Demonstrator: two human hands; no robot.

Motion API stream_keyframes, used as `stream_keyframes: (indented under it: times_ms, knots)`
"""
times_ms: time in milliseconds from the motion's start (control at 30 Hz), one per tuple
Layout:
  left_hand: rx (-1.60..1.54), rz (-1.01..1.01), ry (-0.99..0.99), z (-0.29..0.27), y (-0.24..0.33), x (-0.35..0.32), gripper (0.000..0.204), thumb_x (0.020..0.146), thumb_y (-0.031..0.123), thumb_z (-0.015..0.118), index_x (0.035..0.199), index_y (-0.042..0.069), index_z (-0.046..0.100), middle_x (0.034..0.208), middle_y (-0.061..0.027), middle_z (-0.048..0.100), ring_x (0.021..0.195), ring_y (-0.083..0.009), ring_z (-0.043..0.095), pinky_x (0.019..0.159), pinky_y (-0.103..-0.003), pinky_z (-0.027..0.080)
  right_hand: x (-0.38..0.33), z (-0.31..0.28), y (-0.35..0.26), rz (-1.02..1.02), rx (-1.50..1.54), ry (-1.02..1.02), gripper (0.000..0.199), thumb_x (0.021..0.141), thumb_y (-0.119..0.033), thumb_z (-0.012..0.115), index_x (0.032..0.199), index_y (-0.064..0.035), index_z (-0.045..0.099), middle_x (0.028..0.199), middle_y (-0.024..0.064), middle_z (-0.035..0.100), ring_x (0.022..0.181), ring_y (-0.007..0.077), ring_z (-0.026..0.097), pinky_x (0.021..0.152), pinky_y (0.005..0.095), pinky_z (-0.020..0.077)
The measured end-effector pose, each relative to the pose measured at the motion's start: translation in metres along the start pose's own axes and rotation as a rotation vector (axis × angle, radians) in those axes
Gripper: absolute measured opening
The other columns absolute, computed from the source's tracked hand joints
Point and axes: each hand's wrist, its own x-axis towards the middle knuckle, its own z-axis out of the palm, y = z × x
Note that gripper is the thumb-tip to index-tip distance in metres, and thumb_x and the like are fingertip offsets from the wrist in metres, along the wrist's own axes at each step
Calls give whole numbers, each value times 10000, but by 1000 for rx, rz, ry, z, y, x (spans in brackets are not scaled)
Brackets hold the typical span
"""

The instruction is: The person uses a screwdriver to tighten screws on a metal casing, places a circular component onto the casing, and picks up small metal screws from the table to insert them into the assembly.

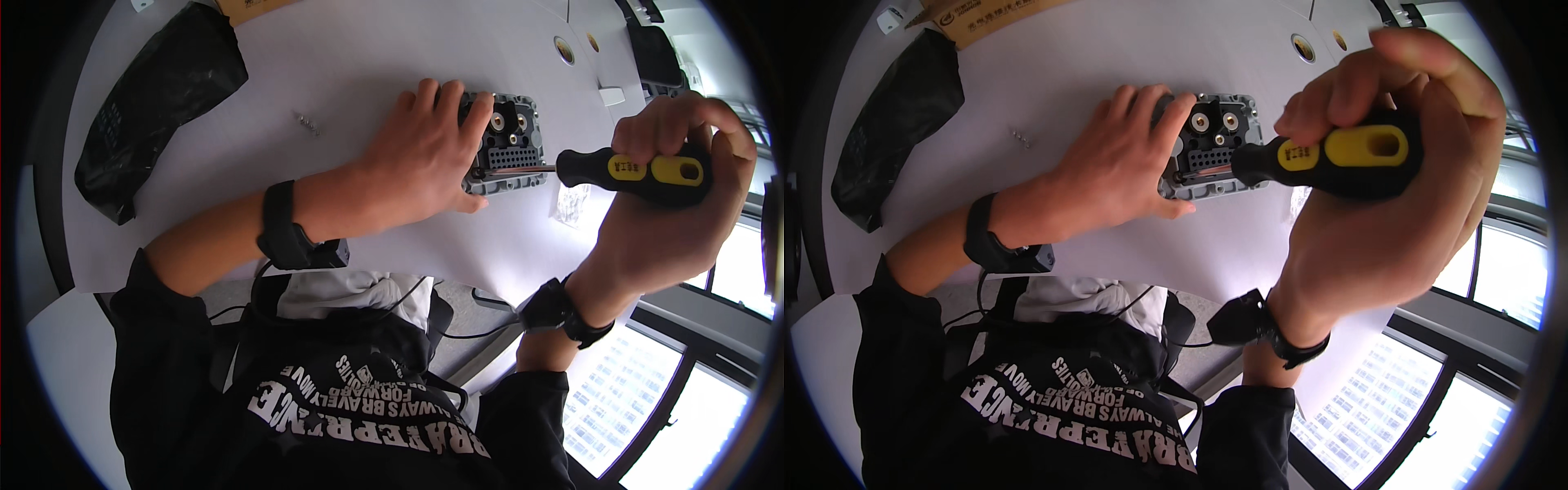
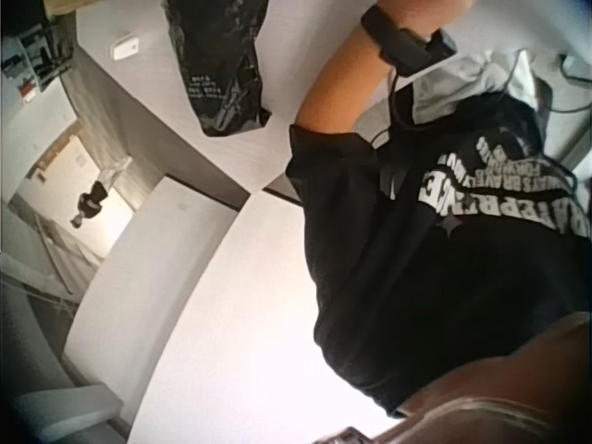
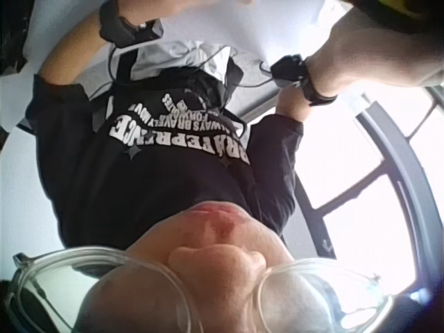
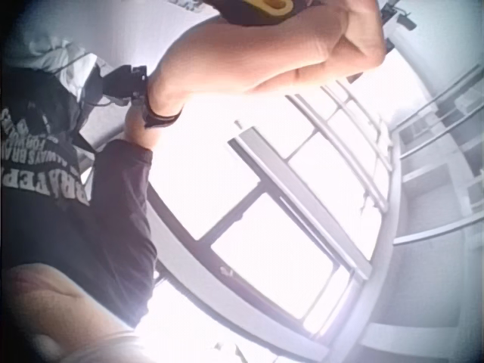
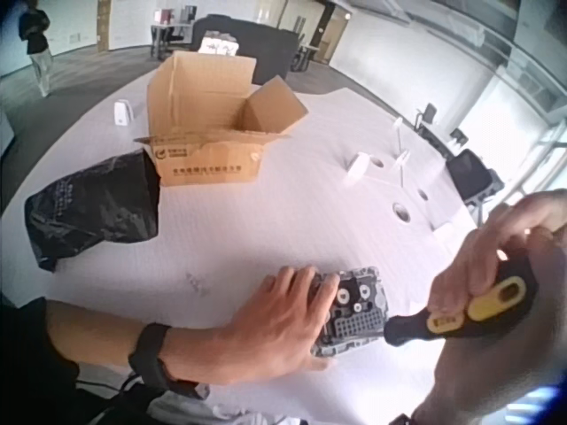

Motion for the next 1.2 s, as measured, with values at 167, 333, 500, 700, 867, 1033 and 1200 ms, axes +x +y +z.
stream_keyframes:
  times_ms: [167, 333, 500, 700, 867, 1033, 1200]
  knots:
    - [100, 68, 99, 3, -6, -4, 1059, 674, 547, 876, 1402, -85, 436, 1198, -262, 521, 1093, -368, 498, 905, -462, 490, 2, -23, -22, 262, -79, -240, 457, 1001, -298, 329, 1264, 7, 546, 1058, 168, 518, 1040, 280, 525, 965, 478, 423]
    - [74, 25, 65, 0, -5, -5, 1078, 664, 512, 889, 1424, -73, 398, 1258, -266, 489, 1131, -388, 483, 941, -500, 477, 32, -45, -31, 76, -336, -785, 342, 880, -376, 505, 1120, -198, 671, 999, 97, 465, 910, 246, 468, 751, 383, 480]
    - [55, 5, 38, 3, -4, -2, 1106, 651, 477, 901, 1447, -64, 358, 1308, -269, 458, 1168, -408, 469, 975, -529, 470, 39, -28, 21, -11, 405, -686, 63, 860, -253, 796, 891, -199, 785, 919, 24, 605, 732, 111, 613, 525, 254, 501]
    - [128, 39, 102, 2, -5, -3, 1080, 628, 575, 888, 1380, -76, 467, 1190, -251, 531, 1065, -351, 508, 853, -451, 496, 53, -34, 41, 181, 804, -983, 152, 965, -254, 684, 926, -107, 680, 731, 38, 698, 502, 94, 664, 434, 192, 548]
    - [93, 21, 81, 4, -2, -3, 1066, 637, 544, 894, 1375, -93, 462, 1198, -266, 530, 1082, -373, 511, 889, -476, 502, 47, -31, 35, 146, 726, -902, 236, 975, -286, 623, 783, -148, 619, 667, 0, 677, 471, 68, 633, 378, 181, 503]
    - [77, 39, 95, 3, -1, 0, 1063, 640, 521, 903, 1377, -103, 458, 1231, -301, 528, 1103, -398, 514, 938, -492, 491, 39, -17, 28, 132, 611, -739, 260, 1012, -143, 567, 762, -84, 531, 665, 63, 622, 411, 139, 545, 328, 228, 415]
    - [69, 23, 20, -2, 1, -1, 1074, 667, 450, 900, 1427, -99, 376, 1316, -329, 452, 1160, -421, 483, 1002, -539, 457, 29, -11, 25, 98, 580, -588, 264, 983, -227, 558, 739, -133, 519, 618, 18, 585, 405, 104, 526, 353, 206, 400]
